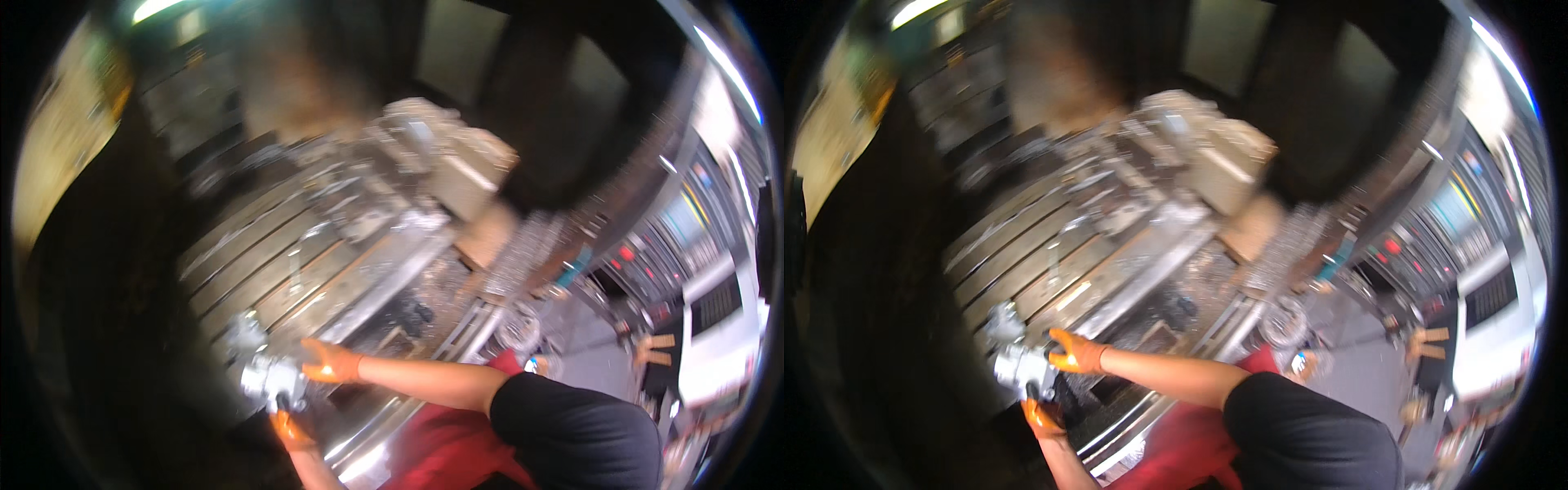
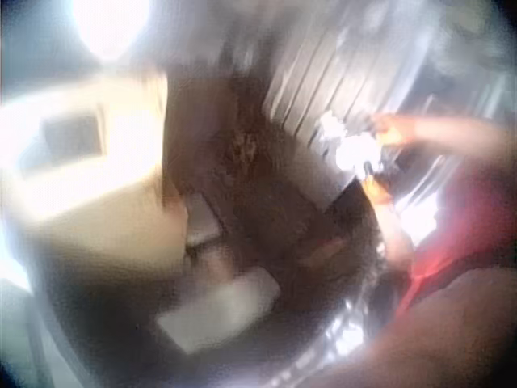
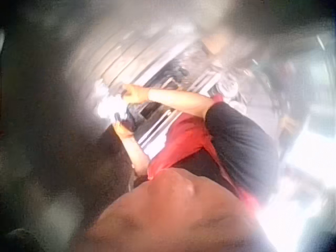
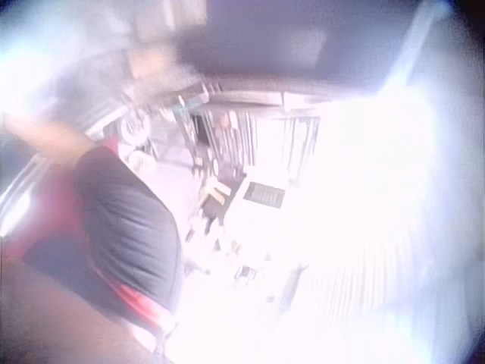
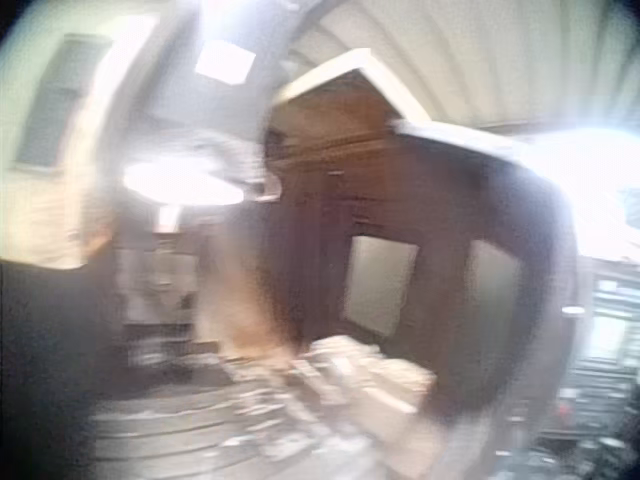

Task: The person opens the door of a CNC machine, removes a machined metal housing, and uses an air nozzle to clean metal chips from the housing and the machine interior. The person then places a new metal housing into the machine fixture, secures it by tightening bolts with their hands and a wrench, and picks up several small metal washers.

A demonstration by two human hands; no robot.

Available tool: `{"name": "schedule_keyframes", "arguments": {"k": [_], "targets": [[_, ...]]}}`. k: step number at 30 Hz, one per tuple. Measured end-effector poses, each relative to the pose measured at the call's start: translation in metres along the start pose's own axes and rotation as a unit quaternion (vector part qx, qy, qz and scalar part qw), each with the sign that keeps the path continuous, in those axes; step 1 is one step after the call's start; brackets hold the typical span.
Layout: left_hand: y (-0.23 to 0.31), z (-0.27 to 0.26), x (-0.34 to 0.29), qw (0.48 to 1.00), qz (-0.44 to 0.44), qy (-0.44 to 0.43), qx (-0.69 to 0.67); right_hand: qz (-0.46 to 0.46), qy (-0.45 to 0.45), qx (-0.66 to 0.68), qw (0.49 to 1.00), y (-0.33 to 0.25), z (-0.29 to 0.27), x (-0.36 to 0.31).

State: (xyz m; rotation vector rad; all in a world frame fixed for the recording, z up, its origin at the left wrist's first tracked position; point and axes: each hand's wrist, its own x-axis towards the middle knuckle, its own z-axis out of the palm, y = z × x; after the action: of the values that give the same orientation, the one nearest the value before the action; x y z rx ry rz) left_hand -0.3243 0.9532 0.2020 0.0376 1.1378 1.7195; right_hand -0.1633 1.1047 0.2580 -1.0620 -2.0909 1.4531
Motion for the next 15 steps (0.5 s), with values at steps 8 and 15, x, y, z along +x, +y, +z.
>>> {"name": "schedule_keyframes", "arguments": {"k": [8,15], "targets": [[-0.070,-0.029,-0.047,0.922,0.170,0.095,0.334,0.570,0.283,-0.037,0.770,0.269,-0.220,-0.278],[-0.012,0.028,-0.106,0.874,0.279,-0.005,0.398,0.309,0.492,0.164,0.797,0.207,-0.390,-0.380]]}}
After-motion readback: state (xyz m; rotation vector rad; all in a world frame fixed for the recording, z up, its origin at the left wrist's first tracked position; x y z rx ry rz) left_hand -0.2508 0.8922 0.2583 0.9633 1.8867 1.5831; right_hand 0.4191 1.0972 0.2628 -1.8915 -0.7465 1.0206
